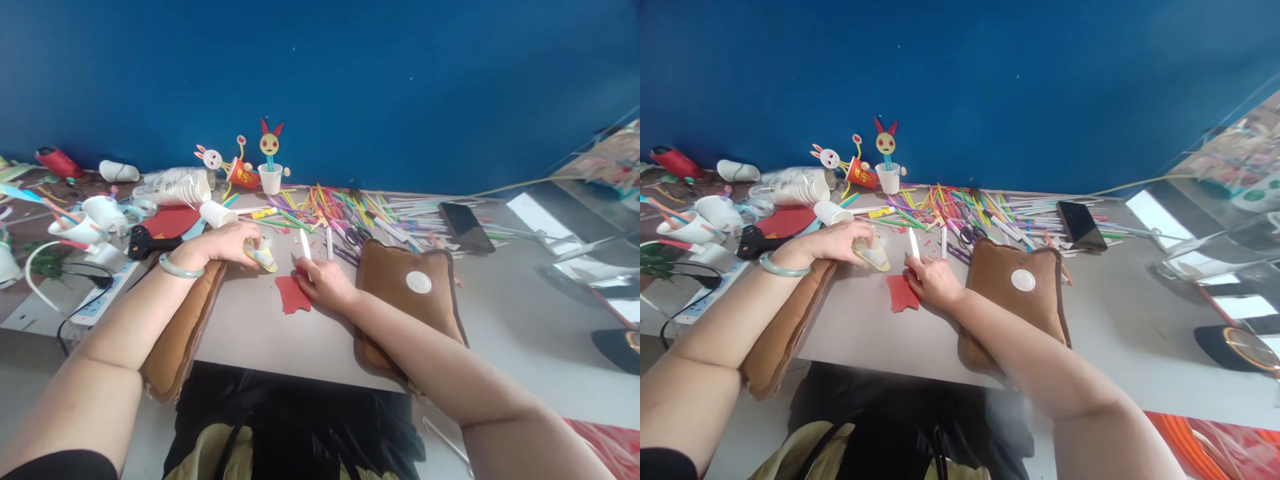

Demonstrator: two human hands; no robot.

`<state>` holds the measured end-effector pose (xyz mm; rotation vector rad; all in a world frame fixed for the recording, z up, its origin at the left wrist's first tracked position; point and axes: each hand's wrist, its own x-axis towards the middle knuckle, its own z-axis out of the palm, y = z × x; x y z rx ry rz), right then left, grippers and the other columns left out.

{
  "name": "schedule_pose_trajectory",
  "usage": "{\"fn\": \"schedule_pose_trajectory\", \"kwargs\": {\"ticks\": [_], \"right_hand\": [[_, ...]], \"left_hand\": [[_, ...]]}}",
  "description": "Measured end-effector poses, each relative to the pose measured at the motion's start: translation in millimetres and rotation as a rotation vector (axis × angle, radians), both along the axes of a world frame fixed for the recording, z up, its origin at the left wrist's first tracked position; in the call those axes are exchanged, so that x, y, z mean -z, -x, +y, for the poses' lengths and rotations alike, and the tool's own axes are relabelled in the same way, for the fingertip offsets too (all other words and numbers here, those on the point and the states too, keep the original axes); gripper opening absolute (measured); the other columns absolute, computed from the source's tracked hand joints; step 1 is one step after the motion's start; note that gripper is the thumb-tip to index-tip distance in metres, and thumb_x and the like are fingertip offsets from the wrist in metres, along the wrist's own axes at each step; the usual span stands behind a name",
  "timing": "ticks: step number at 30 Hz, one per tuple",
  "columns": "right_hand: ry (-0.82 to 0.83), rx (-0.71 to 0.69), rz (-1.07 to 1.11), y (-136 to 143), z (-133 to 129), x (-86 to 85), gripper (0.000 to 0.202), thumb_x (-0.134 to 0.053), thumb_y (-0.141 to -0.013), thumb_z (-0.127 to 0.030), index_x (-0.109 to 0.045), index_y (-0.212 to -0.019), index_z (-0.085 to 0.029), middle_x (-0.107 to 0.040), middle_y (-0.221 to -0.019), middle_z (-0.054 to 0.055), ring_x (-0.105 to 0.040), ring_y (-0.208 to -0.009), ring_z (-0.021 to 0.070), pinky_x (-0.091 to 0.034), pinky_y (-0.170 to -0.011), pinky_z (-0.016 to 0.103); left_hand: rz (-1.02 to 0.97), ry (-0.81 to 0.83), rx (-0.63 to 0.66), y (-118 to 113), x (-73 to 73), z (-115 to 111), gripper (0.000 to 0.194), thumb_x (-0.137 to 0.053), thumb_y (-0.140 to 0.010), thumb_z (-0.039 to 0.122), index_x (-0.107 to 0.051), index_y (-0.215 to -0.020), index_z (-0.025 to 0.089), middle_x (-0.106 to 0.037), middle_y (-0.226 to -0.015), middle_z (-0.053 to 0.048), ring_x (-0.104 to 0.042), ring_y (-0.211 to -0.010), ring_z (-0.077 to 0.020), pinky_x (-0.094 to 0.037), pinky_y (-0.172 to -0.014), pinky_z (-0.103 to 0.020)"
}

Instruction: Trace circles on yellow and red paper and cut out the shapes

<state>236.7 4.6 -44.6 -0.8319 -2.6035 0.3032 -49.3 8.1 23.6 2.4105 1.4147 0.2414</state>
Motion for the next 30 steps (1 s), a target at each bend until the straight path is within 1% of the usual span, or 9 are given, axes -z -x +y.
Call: {"fn": "schedule_pose_trajectory", "kwargs": {"ticks": [3, 5, 8, 10, 13, 18, 21, 25, 30], "right_hand": [[0.016, -0.006, 0.010, -0.6, 0.0, -0.4, 0.020, -0.049, -0.094, -0.025, -0.060, -0.108, -0.017, -0.065, -0.085, 0.006, -0.050, -0.066, 0.0158, -0.030, -0.059, 0.026], [0.023, -0.006, 0.017, -0.9, 0.0, -0.6, 0.019, -0.050, -0.094, -0.025, -0.060, -0.108, -0.017, -0.065, -0.084, 0.006, -0.050, -0.066, 0.0157, -0.031, -0.059, 0.026], [0.017, -0.003, 0.025, -0.9, -0.2, -0.6, 0.018, -0.050, -0.094, -0.025, -0.059, -0.107, -0.017, -0.064, -0.084, 0.006, -0.050, -0.065, 0.0155, -0.031, -0.059, 0.025], [0.013, -0.001, 0.025, -0.7, -0.7, -0.7, 0.018, -0.050, -0.094, -0.026, -0.059, -0.107, -0.018, -0.064, -0.083, 0.006, -0.050, -0.065, 0.0153, -0.030, -0.058, 0.025], [0.014, 0.008, 0.018, -0.2, -1.4, -1.3, 0.017, -0.050, -0.094, -0.025, -0.059, -0.106, -0.017, -0.064, -0.082, 0.006, -0.049, -0.063, 0.0150, -0.030, -0.058, 0.025], [0.004, 0.000, 0.019, 0.5, -1.1, -0.8, 0.018, -0.050, -0.093, -0.025, -0.060, -0.107, -0.017, -0.064, -0.082, 0.006, -0.051, -0.065, 0.0155, -0.031, -0.058, 0.025], [-0.007, -0.003, 0.033, 0.8, -0.3, 0.9, 0.018, -0.048, -0.094, -0.023, -0.059, -0.107, -0.018, -0.065, -0.083, 0.006, -0.052, -0.065, 0.0155, -0.032, -0.059, 0.025], [-0.005, 0.011, 0.053, 1.2, -0.4, 1.9, 0.019, -0.045, -0.095, -0.021, -0.059, -0.107, -0.018, -0.066, -0.082, 0.006, -0.053, -0.063, 0.0154, -0.032, -0.059, 0.025], [0.008, 0.025, 0.097, 1.3, -1.2, 0.4, 0.019, -0.044, -0.094, -0.020, -0.058, -0.107, -0.019, -0.069, -0.084, 0.007, -0.057, -0.065, 0.0170, -0.034, -0.059, 0.026]], "left_hand": [[-0.190, -0.121, -0.171, 2.3, -0.6, 2.7, 0.039, -0.066, -0.080, 0.057, -0.067, -0.083, 0.018, -0.068, -0.086, -0.004, -0.061, -0.080, -0.0190, -0.047, -0.074, -0.031], [-0.290, -0.304, -0.388, 6.9, 0.0, 6.1, 0.034, -0.055, -0.090, 0.048, -0.066, -0.083, 0.017, -0.068, -0.087, -0.006, -0.062, -0.082, -0.0194, -0.048, -0.078, -0.032], [-0.196, -0.471, -0.719, 15.5, 3.4, 11.2, 0.016, -0.063, -0.083, 0.028, -0.067, -0.093, 0.017, -0.069, -0.102, -0.010, -0.062, -0.098, -0.0255, -0.048, -0.092, -0.041], [-0.075, -0.425, -0.805, 19.7, 7.5, 13.3, 0.031, -0.070, -0.074, 0.020, -0.068, -0.105, 0.018, -0.067, -0.113, -0.012, -0.060, -0.109, -0.0310, -0.046, -0.099, -0.048], [0.027, -0.351, -0.768, 21.0, 13.9, 13.9, 0.043, -0.073, -0.071, 0.018, -0.067, -0.113, 0.019, -0.064, -0.121, -0.014, -0.054, -0.120, -0.0354, -0.041, -0.105, -0.055], [0.209, -0.410, -0.605, 10.1, 20.9, 13.1, 0.028, -0.063, -0.078, 0.012, -0.074, -0.102, 0.021, -0.055, -0.138, -0.015, -0.036, -0.141, -0.0388, -0.018, -0.118, -0.067], [0.333, -0.404, -0.516, 0.4, 25.6, 15.9, 0.026, -0.056, -0.085, 0.014, -0.077, -0.098, 0.018, -0.051, -0.144, -0.016, -0.026, -0.148, -0.0396, -0.004, -0.121, -0.067], [0.422, -0.414, -0.481, -6.3, 32.7, 22.2, 0.030, -0.049, -0.089, 0.014, -0.078, -0.093, 0.014, -0.054, -0.141, -0.020, -0.027, -0.149, -0.0397, 0.005, -0.122, -0.063], [0.445, -0.475, -0.448, -7.1, 34.9, 23.6, 0.032, -0.047, -0.084, 0.005, -0.078, -0.087, 0.013, -0.064, -0.122, -0.019, -0.038, -0.142, -0.0384, 0.002, -0.124, -0.061]]}}
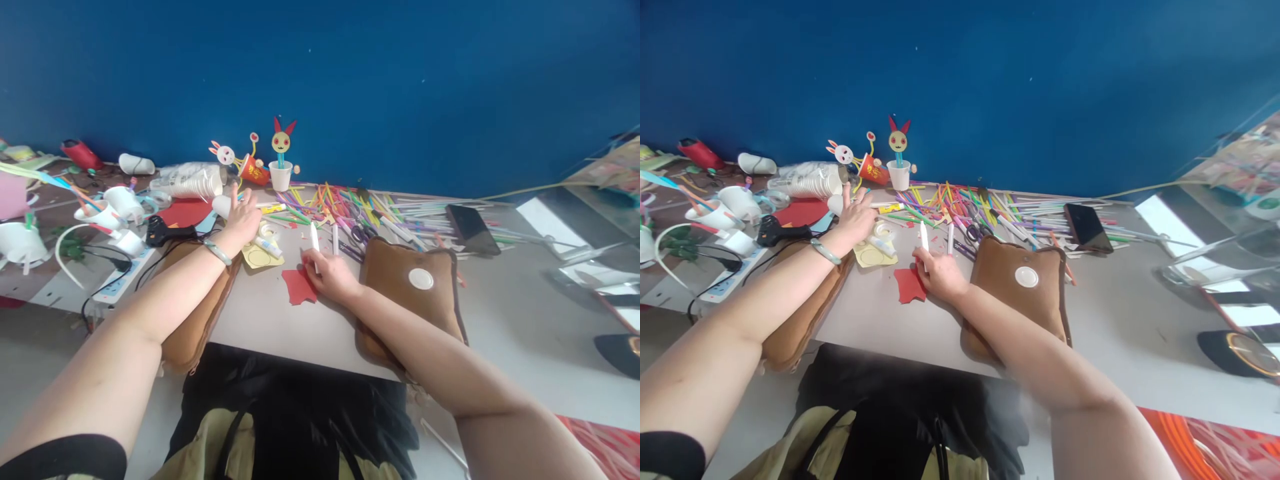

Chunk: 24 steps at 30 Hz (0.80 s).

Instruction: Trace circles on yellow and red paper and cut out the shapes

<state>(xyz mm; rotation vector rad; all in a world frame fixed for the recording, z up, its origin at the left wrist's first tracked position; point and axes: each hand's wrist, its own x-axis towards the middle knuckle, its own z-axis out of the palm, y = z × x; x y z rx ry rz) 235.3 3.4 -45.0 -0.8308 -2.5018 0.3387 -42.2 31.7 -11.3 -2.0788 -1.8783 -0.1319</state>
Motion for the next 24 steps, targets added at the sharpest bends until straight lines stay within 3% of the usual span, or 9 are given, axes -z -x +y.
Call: {"fn": "schedule_pose_trajectory", "kwargs": {"ticks": [5, 9, 13, 15, 18, 24], "right_hand": [[0.084, 0.042, 0.058, 1.1, 2.2, -1.6, 0.019, -0.048, -0.090, -0.019, -0.056, -0.107, -0.021, -0.069, -0.086, 0.006, -0.060, -0.065, 0.0174, -0.040, -0.064, 0.027], [0.133, 0.062, 0.073, 2.3, 3.5, -2.2, 0.020, -0.052, -0.087, -0.018, -0.055, -0.107, -0.022, -0.070, -0.085, 0.004, -0.060, -0.065, 0.0170, -0.043, -0.067, 0.027], [0.143, 0.058, 0.075, 2.1, 3.7, -1.0, 0.024, -0.055, -0.085, -0.019, -0.055, -0.109, -0.022, -0.069, -0.081, 0.002, -0.062, -0.067, 0.0179, -0.044, -0.067, 0.027], [0.131, 0.062, 0.084, 1.8, 4.0, -0.2, 0.024, -0.054, -0.086, -0.019, -0.055, -0.110, -0.021, -0.069, -0.083, 0.003, -0.062, -0.066, 0.0177, -0.045, -0.067, 0.027], [0.130, 0.060, 0.121, 1.9, 3.8, -0.7, 0.020, -0.047, -0.093, -0.020, -0.056, -0.110, -0.021, -0.070, -0.086, 0.005, -0.063, -0.068, 0.0181, -0.046, -0.068, 0.028], [0.290, 0.055, 0.303, 1.9, -1.0, -8.5, 0.035, -0.041, -0.102, -0.037, -0.053, -0.131, -0.021, -0.069, -0.093, 0.006, -0.064, -0.070, 0.0163, -0.052, -0.071, 0.029]], "left_hand": [[-0.076, -0.051, 0.053, -3.9, -5.7, -5.1, 0.025, -0.050, -0.082, 0.007, -0.075, -0.081, 0.011, -0.067, -0.105, -0.019, -0.047, -0.132, -0.0395, -0.004, -0.123, -0.064], [-0.115, -0.161, 0.113, -7.4, -13.8, -7.9, 0.023, -0.049, -0.088, 0.016, -0.071, -0.086, 0.014, -0.069, -0.098, -0.014, -0.056, -0.118, -0.0346, -0.012, -0.122, -0.064], [-0.292, -0.238, 0.163, -8.4, -21.5, -10.5, 0.014, -0.053, -0.089, 0.020, -0.067, -0.089, 0.018, -0.072, -0.094, -0.009, -0.063, -0.105, -0.0285, -0.017, -0.121, -0.060], [-0.409, -0.191, 0.280, -8.5, -23.1, -12.8, 0.011, -0.056, -0.088, 0.021, -0.066, -0.091, 0.018, -0.073, -0.091, -0.007, -0.066, -0.094, -0.0240, -0.029, -0.117, -0.055], [-0.531, -0.036, 0.509, -10.4, -20.9, -16.8, 0.012, -0.058, -0.087, 0.024, -0.067, -0.091, 0.018, -0.074, -0.088, -0.005, -0.067, -0.088, -0.0211, -0.048, -0.100, -0.043], [-0.567, 0.164, 0.676, -20.0, -13.6, -20.7, 0.008, -0.060, -0.083, 0.018, -0.067, -0.088, 0.018, -0.074, -0.090, -0.004, -0.068, -0.085, -0.0192, -0.051, -0.078, -0.031]]}}
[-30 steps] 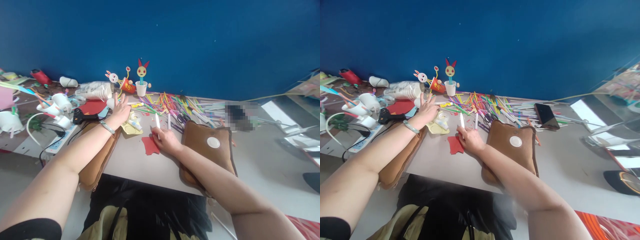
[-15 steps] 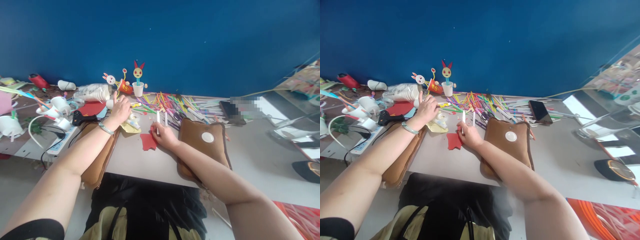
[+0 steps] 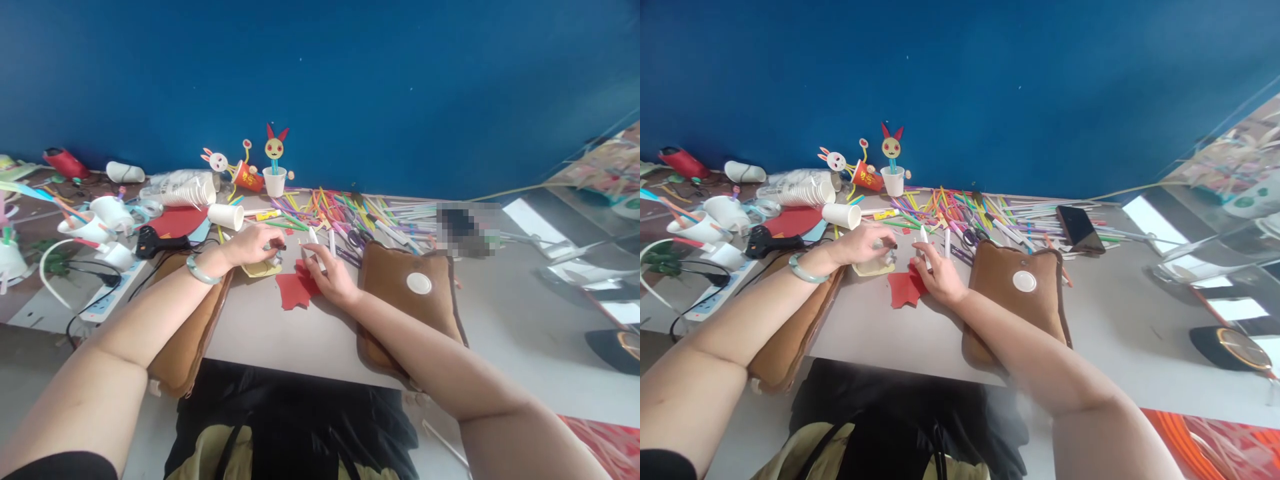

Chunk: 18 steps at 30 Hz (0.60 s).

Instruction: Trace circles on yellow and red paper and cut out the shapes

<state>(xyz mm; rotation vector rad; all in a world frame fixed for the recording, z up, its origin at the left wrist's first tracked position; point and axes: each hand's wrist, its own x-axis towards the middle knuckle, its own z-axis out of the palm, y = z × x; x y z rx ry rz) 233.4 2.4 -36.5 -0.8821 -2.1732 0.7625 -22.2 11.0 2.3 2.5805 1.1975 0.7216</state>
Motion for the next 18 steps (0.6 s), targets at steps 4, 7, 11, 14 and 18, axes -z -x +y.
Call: {"fn": "schedule_pose_trajectory", "kwargs": {"ticks": [4, 7, 11, 14, 18], "right_hand": [[-0.050, 0.012, 0.081, -1.6, -1.8, -3.8, 0.041, -0.041, -0.102, -0.042, -0.056, -0.135, -0.021, -0.069, -0.101, 0.009, -0.066, -0.082, 0.0189, -0.054, -0.080, 0.033], [-0.136, 0.010, 0.129, -3.6, -3.0, -5.2, 0.040, -0.039, -0.103, -0.042, -0.065, -0.124, -0.020, -0.068, -0.099, 0.011, -0.066, -0.088, 0.0216, -0.054, -0.083, 0.037], [-0.161, 0.000, 0.138, -5.6, -6.4, -6.2, 0.035, -0.040, -0.101, -0.037, -0.066, -0.119, -0.020, -0.071, -0.093, 0.010, -0.067, -0.084, 0.0214, -0.055, -0.081, 0.038], [-0.151, 0.005, 0.141, -5.6, -9.0, -6.9, 0.028, -0.044, -0.097, -0.032, -0.065, -0.113, -0.021, -0.073, -0.093, 0.008, -0.068, -0.080, 0.0195, -0.055, -0.076, 0.034], [-0.141, -0.032, 0.125, -4.4, -10.3, -9.0, 0.024, -0.046, -0.094, -0.028, -0.065, -0.106, -0.021, -0.074, -0.090, 0.007, -0.068, -0.076, 0.0177, -0.055, -0.072, 0.031]], "left_hand": [[-0.012, 0.060, 0.063, -1.0, -2.1, 0.7, 0.008, -0.060, -0.085, 0.019, -0.066, -0.090, 0.018, -0.073, -0.091, -0.005, -0.068, -0.085, -0.0194, -0.050, -0.076, -0.029], [-0.040, 0.104, 0.055, 1.1, -2.6, 1.5, 0.009, -0.060, -0.086, 0.020, -0.067, -0.091, 0.017, -0.074, -0.091, -0.005, -0.069, -0.084, -0.0187, -0.050, -0.076, -0.028], [-0.037, 0.084, 0.038, 2.3, -0.3, 3.4, 0.010, -0.061, -0.086, 0.023, -0.067, -0.089, 0.016, -0.074, -0.091, -0.006, -0.068, -0.083, -0.0192, -0.050, -0.076, -0.029], [-0.016, 0.012, 0.053, 1.0, 0.8, 4.5, 0.010, -0.062, -0.087, 0.025, -0.068, -0.088, 0.017, -0.073, -0.092, -0.006, -0.068, -0.085, -0.0204, -0.050, -0.078, -0.031], [0.040, -0.040, 0.029, -1.3, 0.3, 4.0, 0.011, -0.061, -0.083, 0.015, -0.070, -0.087, 0.018, -0.074, -0.088, -0.005, -0.069, -0.085, -0.0205, -0.050, -0.079, -0.031]]}}
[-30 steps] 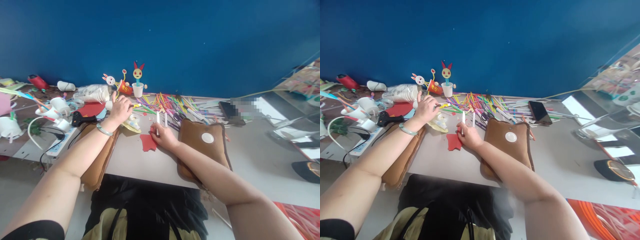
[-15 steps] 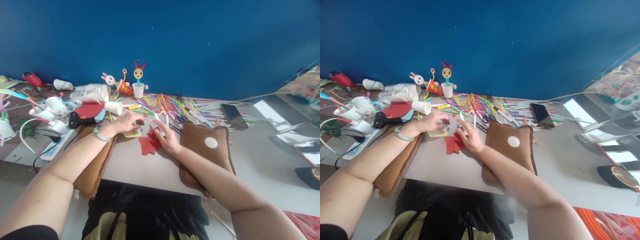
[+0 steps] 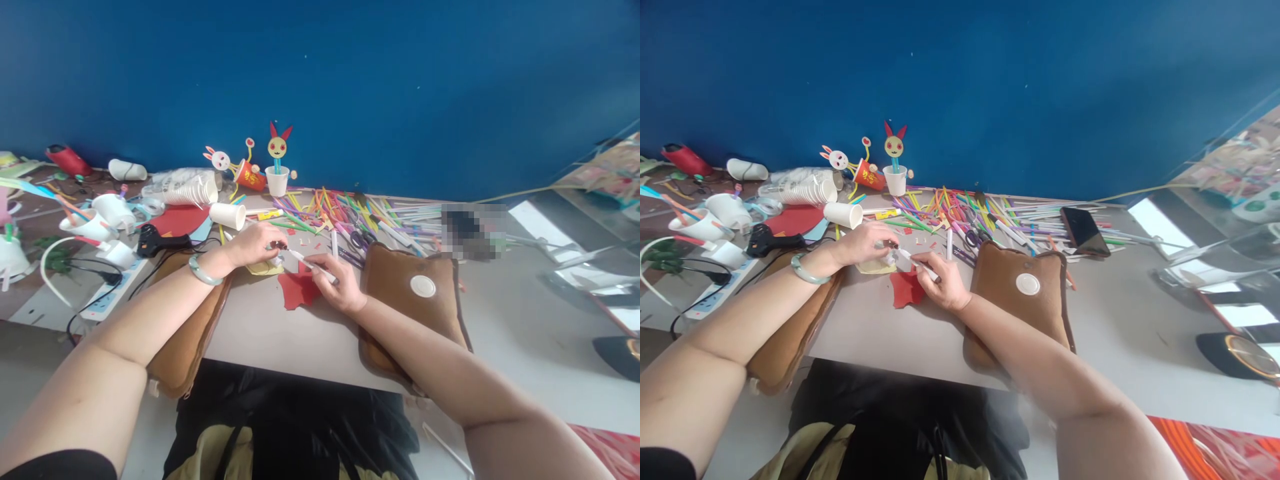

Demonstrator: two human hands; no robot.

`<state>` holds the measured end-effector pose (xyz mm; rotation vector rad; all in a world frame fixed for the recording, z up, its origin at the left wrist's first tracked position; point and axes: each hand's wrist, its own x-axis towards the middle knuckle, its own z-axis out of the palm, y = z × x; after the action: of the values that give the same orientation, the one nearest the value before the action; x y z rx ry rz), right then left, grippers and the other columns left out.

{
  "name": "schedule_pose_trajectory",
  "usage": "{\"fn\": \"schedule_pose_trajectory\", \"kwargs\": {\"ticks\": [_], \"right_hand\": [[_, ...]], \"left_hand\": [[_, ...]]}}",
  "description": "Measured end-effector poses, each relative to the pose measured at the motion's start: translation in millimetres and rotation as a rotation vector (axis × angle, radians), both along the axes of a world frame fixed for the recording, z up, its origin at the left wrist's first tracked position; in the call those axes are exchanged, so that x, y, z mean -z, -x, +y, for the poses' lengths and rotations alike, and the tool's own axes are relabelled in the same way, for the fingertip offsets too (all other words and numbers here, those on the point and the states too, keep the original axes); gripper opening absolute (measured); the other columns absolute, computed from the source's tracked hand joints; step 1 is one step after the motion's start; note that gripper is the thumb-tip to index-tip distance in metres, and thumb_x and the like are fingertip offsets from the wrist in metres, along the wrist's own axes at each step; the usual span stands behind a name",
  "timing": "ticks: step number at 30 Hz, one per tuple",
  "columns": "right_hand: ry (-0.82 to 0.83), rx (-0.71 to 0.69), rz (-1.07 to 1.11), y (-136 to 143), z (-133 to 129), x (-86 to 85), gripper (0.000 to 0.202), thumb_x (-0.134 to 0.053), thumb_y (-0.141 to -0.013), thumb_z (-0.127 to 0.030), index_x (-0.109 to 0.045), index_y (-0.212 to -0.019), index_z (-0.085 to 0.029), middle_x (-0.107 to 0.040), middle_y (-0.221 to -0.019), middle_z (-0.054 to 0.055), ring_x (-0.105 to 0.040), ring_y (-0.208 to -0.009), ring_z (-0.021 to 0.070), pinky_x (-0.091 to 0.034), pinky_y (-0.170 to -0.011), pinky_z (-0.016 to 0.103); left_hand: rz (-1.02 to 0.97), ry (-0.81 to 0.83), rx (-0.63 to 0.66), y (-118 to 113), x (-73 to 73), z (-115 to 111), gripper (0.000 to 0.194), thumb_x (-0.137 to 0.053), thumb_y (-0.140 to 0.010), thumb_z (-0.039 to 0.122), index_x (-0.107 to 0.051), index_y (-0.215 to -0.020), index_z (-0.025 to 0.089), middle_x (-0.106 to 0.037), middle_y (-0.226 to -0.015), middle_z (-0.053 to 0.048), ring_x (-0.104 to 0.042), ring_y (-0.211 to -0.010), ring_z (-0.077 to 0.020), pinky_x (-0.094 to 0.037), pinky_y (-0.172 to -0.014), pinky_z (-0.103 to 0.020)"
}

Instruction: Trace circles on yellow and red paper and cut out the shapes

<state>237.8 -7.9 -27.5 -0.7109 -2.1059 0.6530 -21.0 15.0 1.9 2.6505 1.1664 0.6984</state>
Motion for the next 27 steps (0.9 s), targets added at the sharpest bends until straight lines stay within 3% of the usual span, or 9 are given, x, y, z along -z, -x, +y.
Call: {"fn": "schedule_pose_trajectory", "kwargs": {"ticks": [8, 16, 22, 27], "right_hand": [[0.021, -0.049, -0.001, 1.2, 2.1, -2.4, 0.022, -0.047, -0.094, -0.024, -0.065, -0.105, -0.019, -0.075, -0.089, 0.006, -0.071, -0.079, 0.0178, -0.055, -0.074, 0.030], [0.136, -0.009, 0.017, 2.4, 1.4, 0.1, 0.020, -0.052, -0.093, -0.030, -0.066, -0.102, -0.019, -0.076, -0.090, 0.007, -0.070, -0.077, 0.0183, -0.055, -0.068, 0.029], [0.252, 0.036, 0.085, 1.8, 1.9, -2.5, 0.024, -0.065, -0.090, -0.041, -0.074, -0.094, -0.019, -0.075, -0.074, 0.004, -0.066, -0.060, 0.0167, -0.053, -0.062, 0.029], [0.354, 0.002, 0.127, 0.3, 3.3, -9.6, 0.035, -0.062, -0.092, -0.049, -0.070, -0.076, -0.020, -0.068, -0.054, 0.001, -0.063, -0.051, 0.0154, -0.051, -0.058, 0.029]], "left_hand": [[0.008, -0.057, 0.039, -2.3, -1.8, -2.8, 0.012, -0.059, -0.085, 0.014, -0.070, -0.086, 0.019, -0.074, -0.086, -0.004, -0.067, -0.086, -0.0202, -0.048, -0.080, -0.032], [0.026, -0.027, 0.102, -8.7, -0.4, -8.8, 0.016, -0.054, -0.093, 0.026, -0.068, -0.090, 0.020, -0.072, -0.089, -0.005, -0.064, -0.090, -0.0212, -0.046, -0.089, -0.035], [-0.040, 0.130, 0.137, -14.0, 4.2, -15.5, 0.021, -0.052, -0.097, 0.033, -0.067, -0.096, 0.018, -0.069, -0.093, -0.008, -0.064, -0.083, -0.0186, -0.047, -0.075, -0.030], [-0.066, 0.130, 0.155, -18.6, 5.5, -21.6, 0.029, -0.049, -0.100, 0.039, -0.067, -0.094, 0.017, -0.066, -0.085, -0.006, -0.061, -0.078, -0.0172, -0.045, -0.071, -0.029]]}}
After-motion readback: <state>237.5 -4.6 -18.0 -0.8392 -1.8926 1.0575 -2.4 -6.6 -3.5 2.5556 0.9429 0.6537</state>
